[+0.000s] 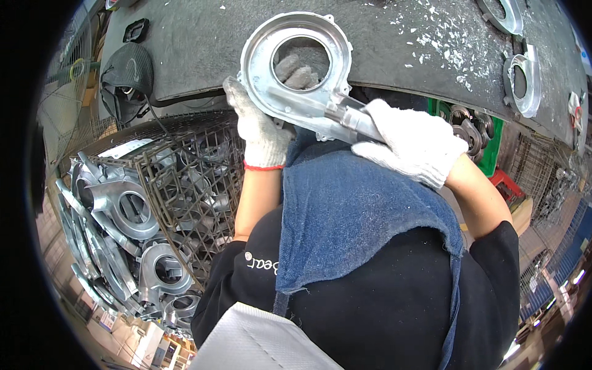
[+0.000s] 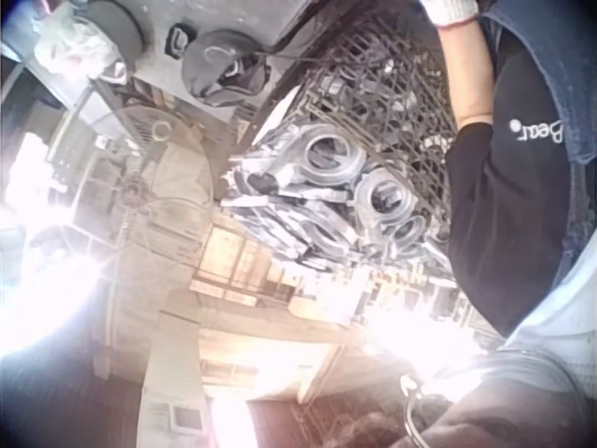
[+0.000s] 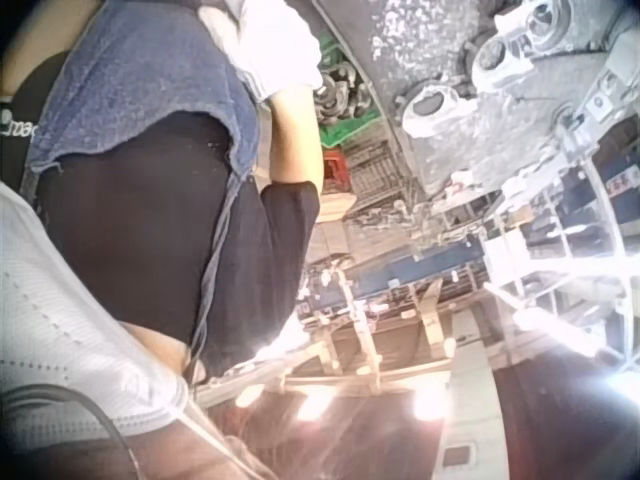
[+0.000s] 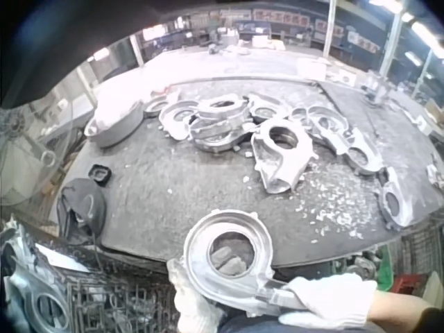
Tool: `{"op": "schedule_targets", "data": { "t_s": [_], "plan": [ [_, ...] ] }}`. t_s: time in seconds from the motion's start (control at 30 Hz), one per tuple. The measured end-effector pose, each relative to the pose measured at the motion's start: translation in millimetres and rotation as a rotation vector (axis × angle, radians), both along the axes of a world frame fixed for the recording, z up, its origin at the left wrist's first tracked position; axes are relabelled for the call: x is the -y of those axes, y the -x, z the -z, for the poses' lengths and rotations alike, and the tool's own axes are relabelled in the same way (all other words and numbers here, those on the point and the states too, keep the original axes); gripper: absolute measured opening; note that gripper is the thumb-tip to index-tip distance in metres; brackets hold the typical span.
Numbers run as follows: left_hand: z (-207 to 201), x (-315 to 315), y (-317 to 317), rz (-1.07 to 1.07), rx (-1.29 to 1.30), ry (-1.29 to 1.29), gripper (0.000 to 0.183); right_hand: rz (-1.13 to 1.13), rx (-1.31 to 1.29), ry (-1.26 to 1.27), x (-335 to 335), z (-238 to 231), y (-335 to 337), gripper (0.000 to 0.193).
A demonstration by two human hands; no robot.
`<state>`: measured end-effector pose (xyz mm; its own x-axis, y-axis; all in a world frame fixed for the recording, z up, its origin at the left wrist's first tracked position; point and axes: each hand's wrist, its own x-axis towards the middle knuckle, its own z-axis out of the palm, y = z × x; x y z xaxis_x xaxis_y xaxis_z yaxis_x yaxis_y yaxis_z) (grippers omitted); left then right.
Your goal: The person files metal casing components using a handheld pneumatic file, running the tool along the interior and exterior edges while turning each part by hand.
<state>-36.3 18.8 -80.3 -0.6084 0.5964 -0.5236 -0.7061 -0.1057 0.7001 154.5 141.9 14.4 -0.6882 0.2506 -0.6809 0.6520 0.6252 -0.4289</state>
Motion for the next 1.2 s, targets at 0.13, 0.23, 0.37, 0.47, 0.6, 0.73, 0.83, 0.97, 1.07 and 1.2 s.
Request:
{"op": "schedule_targets", "data": {
  "t_s": [0.13,0.23,0.37,0.47,0.6,0.73,0.83,0.97,1.07,1.2],
  "plan": [
    [11,3,-7,0.11,-0.011,-0.152,0.069,-0.007,-0.096,-0.125,0,-1,8,0.057],
    [19,-1,-9,0.027,-0.024,-0.067,0.081,-0.012,0.018,-0.107,4,2,10,0.055],
    [20,-2,-11,0.046,-0.057,-0.05,0.092,0.016,-0.078,-0.117,7,6,11,0.056],
    [16,0,-14,0.079,-0.07,-0.042,0.092,0.042,0.025,-0.105,7,7,10,0.056],
    [9,1,-18,0.132,-0.094,-0.116,0.093,0.052,-0.021,-0.11,5,4,7,0.055],
    [5,1,-18,0.129,-0.087,-0.1,0.091,0.063,0.03,-0.071,7,4,5,0.056],
    [8,1,-20,0.153,-0.119,-0.09,0.091,0.076,0.001,-0.072,8,5,6,0.057],
    [22,4,-30,0.005,-0.241,0.113,0.081,0.136,-0.019,-0.059,1,1,5,0.055],
    [39,11,-30,-0.017,-0.508,0.327,0.067,0.231,-0.011,-0.084,-8,-6,6,0.052],
    [62,17,-25,0.088,-0.613,0.118,0.059,0.309,-0.007,-0.036,-16,-11,10,0.051]
  ]
}}
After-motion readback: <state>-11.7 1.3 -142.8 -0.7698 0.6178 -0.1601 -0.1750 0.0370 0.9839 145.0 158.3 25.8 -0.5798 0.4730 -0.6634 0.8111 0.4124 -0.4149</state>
